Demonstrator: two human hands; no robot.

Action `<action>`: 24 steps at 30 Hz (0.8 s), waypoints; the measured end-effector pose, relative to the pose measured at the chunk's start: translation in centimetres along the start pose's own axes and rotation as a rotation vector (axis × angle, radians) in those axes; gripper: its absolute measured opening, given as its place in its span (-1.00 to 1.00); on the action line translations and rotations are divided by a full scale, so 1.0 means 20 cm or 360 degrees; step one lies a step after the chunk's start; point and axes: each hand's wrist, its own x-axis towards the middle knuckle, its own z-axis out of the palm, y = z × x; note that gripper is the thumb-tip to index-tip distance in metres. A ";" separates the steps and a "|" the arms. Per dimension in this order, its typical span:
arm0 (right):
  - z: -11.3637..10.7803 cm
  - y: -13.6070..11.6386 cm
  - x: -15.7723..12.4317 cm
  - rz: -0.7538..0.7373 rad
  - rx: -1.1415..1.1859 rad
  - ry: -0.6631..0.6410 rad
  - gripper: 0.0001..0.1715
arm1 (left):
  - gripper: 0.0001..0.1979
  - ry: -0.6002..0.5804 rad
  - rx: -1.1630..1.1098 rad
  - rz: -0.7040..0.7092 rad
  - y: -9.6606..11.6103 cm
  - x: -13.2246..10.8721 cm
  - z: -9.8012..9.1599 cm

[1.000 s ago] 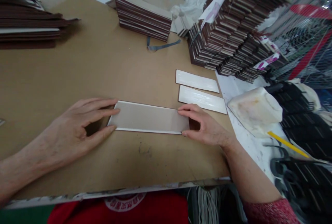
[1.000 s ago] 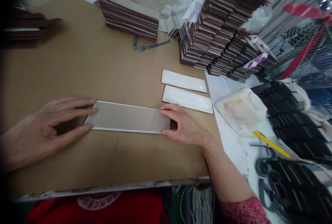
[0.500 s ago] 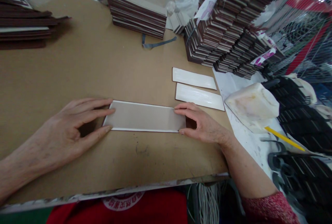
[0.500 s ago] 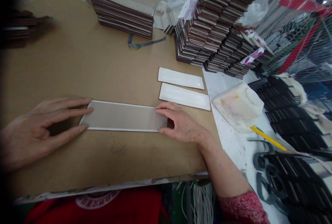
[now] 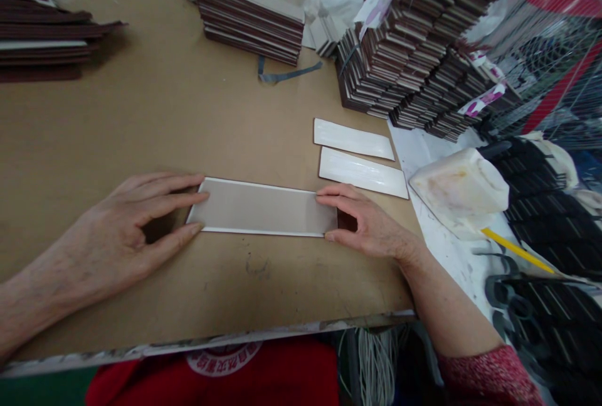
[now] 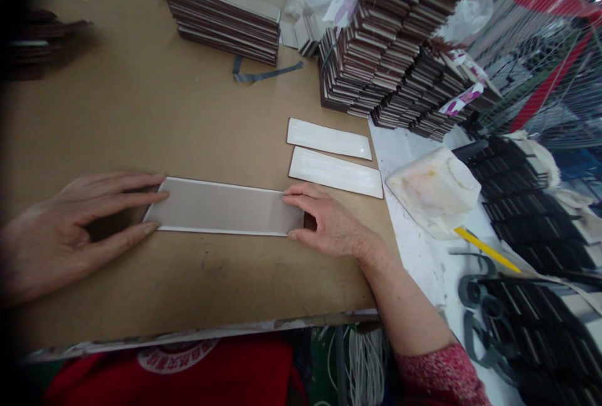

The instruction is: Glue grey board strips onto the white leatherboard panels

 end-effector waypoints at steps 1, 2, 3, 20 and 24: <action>0.00 0.00 0.00 -0.0008 -0.0004 -0.0001 -0.40 | -0.61 0.0005 -0.0005 0.0002 0.00 0.00 0.00; 0.00 0.00 0.00 -0.0017 -0.0009 -0.0002 -0.42 | -0.61 0.0010 -0.0008 0.0002 0.00 0.00 -0.01; 0.00 0.00 0.00 -0.0027 -0.0014 -0.0002 -0.43 | -0.61 0.0015 -0.0011 0.0002 0.00 0.00 -0.01; 0.00 -0.09 -0.02 -0.0058 -0.0331 -0.0117 -0.51 | -0.59 0.0002 0.0224 0.0166 0.03 0.01 -0.02; 0.02 -0.19 0.04 -0.0019 -0.0680 -0.0196 -0.38 | -0.55 -0.0195 0.0444 0.0313 0.07 0.06 -0.05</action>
